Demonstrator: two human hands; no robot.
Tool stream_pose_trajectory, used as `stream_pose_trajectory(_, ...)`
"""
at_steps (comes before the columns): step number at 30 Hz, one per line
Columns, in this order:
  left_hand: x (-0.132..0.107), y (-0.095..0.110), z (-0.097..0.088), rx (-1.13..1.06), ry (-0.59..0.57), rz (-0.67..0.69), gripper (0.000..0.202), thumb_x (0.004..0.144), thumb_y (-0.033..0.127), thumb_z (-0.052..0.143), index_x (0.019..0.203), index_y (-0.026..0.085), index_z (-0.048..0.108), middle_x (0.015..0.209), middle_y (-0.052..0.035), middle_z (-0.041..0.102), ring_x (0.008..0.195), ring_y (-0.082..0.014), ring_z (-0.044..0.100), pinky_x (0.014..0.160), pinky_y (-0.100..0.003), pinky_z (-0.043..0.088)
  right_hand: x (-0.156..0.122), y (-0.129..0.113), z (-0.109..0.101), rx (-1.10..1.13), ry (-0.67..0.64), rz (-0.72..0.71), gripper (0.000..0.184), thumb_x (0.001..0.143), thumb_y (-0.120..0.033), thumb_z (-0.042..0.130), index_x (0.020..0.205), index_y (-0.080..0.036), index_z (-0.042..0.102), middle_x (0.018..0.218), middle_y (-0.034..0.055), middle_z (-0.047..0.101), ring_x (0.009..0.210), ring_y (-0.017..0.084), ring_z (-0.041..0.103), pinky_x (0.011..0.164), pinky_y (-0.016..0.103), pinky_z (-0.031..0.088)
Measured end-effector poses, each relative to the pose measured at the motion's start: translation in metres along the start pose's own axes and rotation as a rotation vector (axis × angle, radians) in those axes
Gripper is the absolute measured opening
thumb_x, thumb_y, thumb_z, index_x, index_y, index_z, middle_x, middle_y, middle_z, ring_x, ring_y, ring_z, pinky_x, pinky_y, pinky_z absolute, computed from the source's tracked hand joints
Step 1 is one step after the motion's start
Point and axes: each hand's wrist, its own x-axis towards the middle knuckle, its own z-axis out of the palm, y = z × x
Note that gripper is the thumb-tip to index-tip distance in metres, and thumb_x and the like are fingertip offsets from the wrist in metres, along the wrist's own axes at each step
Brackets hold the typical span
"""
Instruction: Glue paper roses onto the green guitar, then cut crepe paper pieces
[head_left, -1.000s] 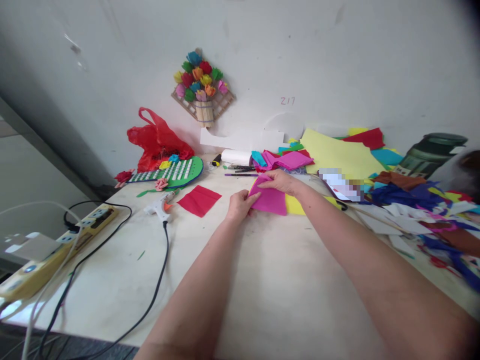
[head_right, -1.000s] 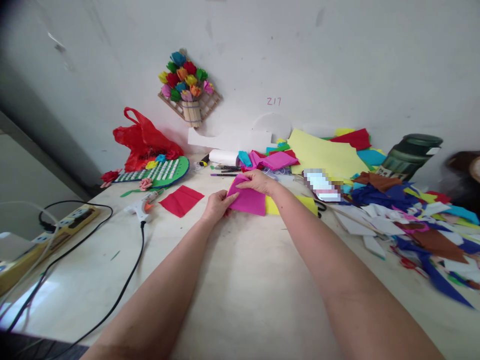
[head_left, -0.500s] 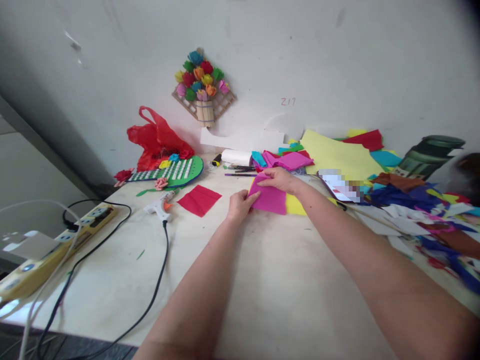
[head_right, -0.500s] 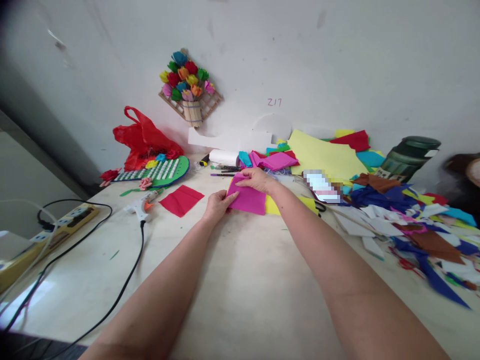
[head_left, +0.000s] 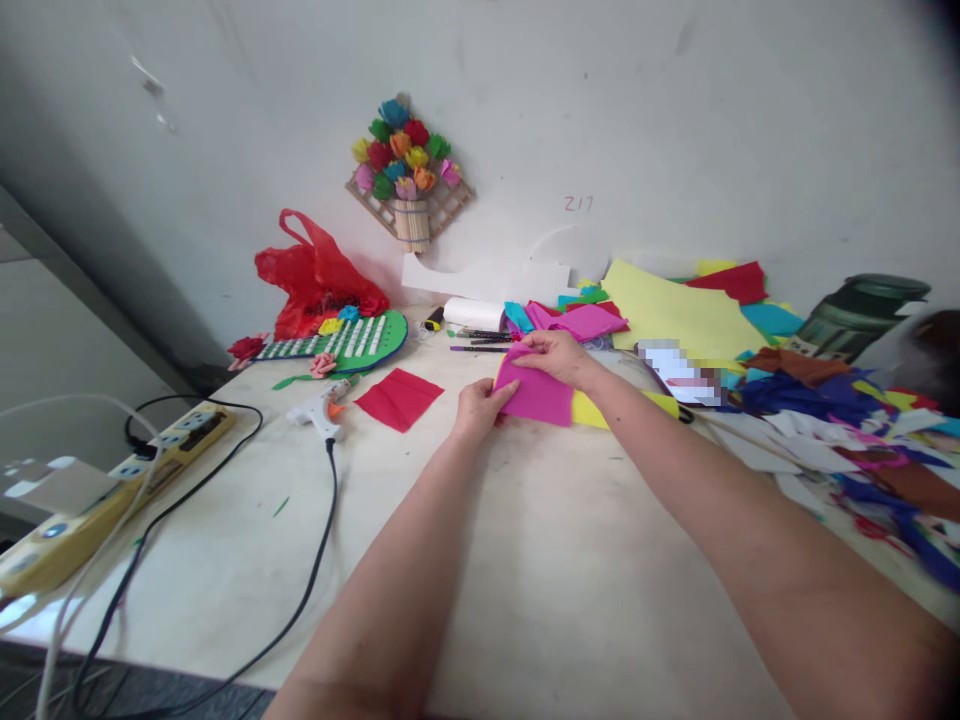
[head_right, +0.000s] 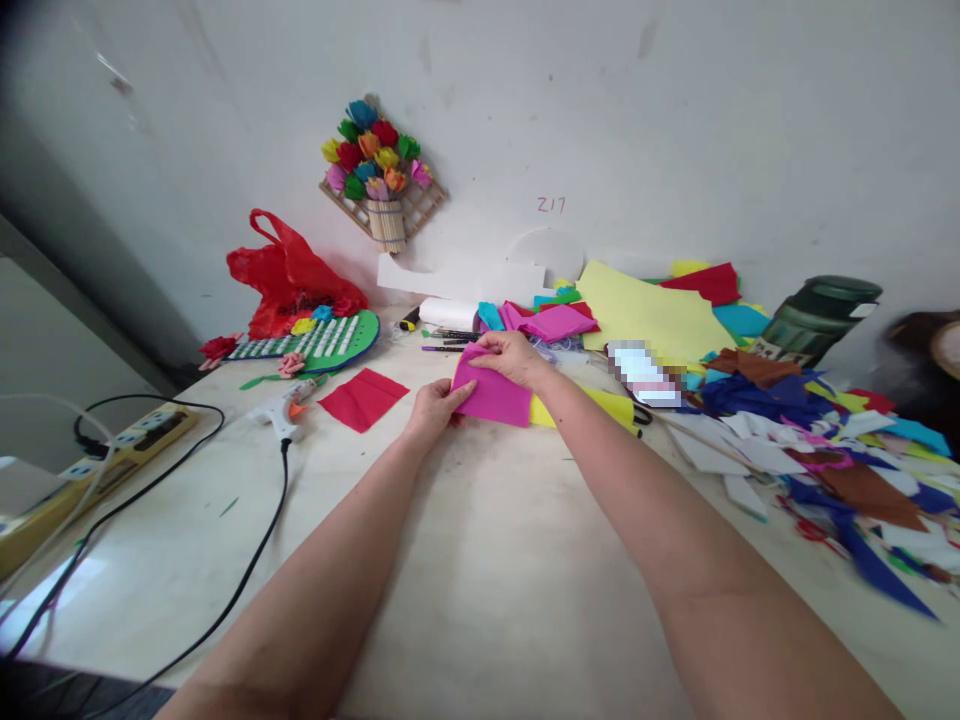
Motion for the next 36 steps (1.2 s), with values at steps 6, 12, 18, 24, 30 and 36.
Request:
stream_pose_trajectory(6, 0.002, -0.003, 0.0, -0.013, 0.006, 0.021, 0.041, 0.062, 0.053, 0.066, 0.059, 0.017, 0.047, 0.04, 0.0048, 0.045, 0.033, -0.0076, 0.041, 0.036, -0.02, 0.031, 0.001, 0.001, 0.0, 0.002, -0.013, -0.038, 0.03, 0.058, -0.042, 0.07, 0.073, -0.018, 0.061, 0.073, 0.0007, 0.062, 0.072, 0.016, 0.058, 0.07, 0.031, 0.046)
stream_pose_trajectory(12, 0.003, -0.005, 0.0, -0.033, 0.038, 0.038, 0.041, 0.06, 0.05, 0.069, 0.058, 0.018, 0.045, 0.039, 0.0065, 0.042, 0.032, -0.0067, 0.038, 0.035, -0.02, 0.03, 0.005, -0.001, 0.0, -0.087, -0.048, -0.086, 0.028, 0.06, -0.042, 0.068, 0.07, -0.018, 0.06, 0.069, 0.0, 0.056, 0.072, 0.017, 0.055, 0.07, 0.033, 0.044)
stream_pose_trajectory(18, 0.004, -0.004, 0.001, -0.021, 0.08, 0.037, 0.04, 0.058, 0.05, 0.07, 0.056, 0.018, 0.045, 0.04, 0.0069, 0.041, 0.032, -0.0062, 0.036, 0.035, -0.02, 0.029, 0.007, -0.005, 0.0, -0.217, -0.023, -0.076, 0.028, 0.062, -0.043, 0.067, 0.068, -0.017, 0.057, 0.06, -0.0022, 0.047, 0.064, 0.014, 0.049, 0.064, 0.03, 0.041)
stream_pose_trajectory(24, 0.007, -0.01, 0.002, 0.052, 0.124, 0.095, 0.038, 0.06, 0.049, 0.068, 0.057, 0.017, 0.048, 0.04, 0.0067, 0.04, 0.035, -0.0066, 0.038, 0.037, -0.019, 0.028, 0.007, -0.009, -0.003, -0.176, -0.135, -0.034, 0.033, 0.062, -0.039, 0.068, 0.088, -0.018, 0.063, 0.073, -0.0004, 0.057, 0.073, 0.016, 0.055, 0.067, 0.028, 0.043)
stream_pose_trajectory(30, 0.006, -0.011, 0.003, 0.101, 0.129, 0.13, 0.04, 0.062, 0.053, 0.066, 0.057, 0.017, 0.048, 0.039, 0.0066, 0.039, 0.036, -0.0069, 0.037, 0.038, -0.02, 0.026, 0.006, -0.02, -0.007, -0.336, -0.159, -0.016, 0.027, 0.067, -0.041, 0.065, 0.074, -0.015, 0.068, 0.061, -0.0012, 0.052, 0.064, 0.015, 0.051, 0.063, 0.03, 0.042)
stream_pose_trajectory(36, 0.003, -0.006, 0.0, -0.037, 0.066, 0.102, 0.039, 0.058, 0.048, 0.071, 0.059, 0.015, 0.05, 0.048, 0.0056, 0.045, 0.044, -0.0063, 0.04, 0.043, -0.019, 0.028, 0.006, -0.021, -0.007, -0.328, -0.195, -0.049, 0.028, 0.069, -0.04, 0.065, 0.08, -0.016, 0.071, 0.072, 0.0014, 0.057, 0.068, 0.014, 0.053, 0.07, 0.032, 0.045)
